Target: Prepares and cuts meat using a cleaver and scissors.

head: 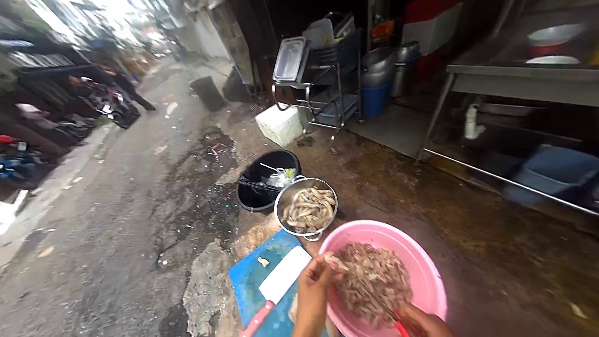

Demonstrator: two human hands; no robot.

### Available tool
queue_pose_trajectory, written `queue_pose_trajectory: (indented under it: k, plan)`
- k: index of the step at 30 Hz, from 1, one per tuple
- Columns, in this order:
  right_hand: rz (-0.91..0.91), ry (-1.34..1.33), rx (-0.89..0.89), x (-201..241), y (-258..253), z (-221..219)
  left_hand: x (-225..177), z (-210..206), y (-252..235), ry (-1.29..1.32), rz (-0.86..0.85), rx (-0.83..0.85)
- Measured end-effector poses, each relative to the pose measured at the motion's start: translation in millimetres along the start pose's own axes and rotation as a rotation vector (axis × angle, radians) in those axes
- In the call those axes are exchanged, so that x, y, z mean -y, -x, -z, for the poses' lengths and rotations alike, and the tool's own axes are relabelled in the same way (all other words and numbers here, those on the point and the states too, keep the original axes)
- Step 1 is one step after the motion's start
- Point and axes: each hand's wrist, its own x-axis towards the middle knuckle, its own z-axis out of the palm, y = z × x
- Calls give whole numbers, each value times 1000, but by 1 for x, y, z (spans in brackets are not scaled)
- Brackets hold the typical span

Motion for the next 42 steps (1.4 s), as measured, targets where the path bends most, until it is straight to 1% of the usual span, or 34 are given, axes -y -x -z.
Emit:
queue_pose_trajectory:
  k: [6, 11, 16, 21, 25, 31, 37, 42]
  plan:
    - [51, 1, 71, 7, 4, 12, -4, -2, 9, -94, -104, 137]
    - [-11, 9, 138, 20, 5, 26, -6, -3, 14, -142, -143, 236]
    - [-35, 30, 179, 27, 4, 33, -6, -4, 15, -186, -180, 275]
    - [-14, 22, 169, 23, 3, 33, -2, -7, 16, -229, -191, 264]
    - [-40, 41, 151, 16, 5, 31, 1, -9, 18, -232, -197, 192]
    - [-67, 37, 236, 16, 7, 31, 1, -8, 17, -247, -191, 161]
    - [-51, 92, 207, 21, 3, 31, 1, -11, 19, -304, -202, 159]
    - [-35, 56, 148, 11, 9, 26, 2, -9, 20, -242, -167, 108]
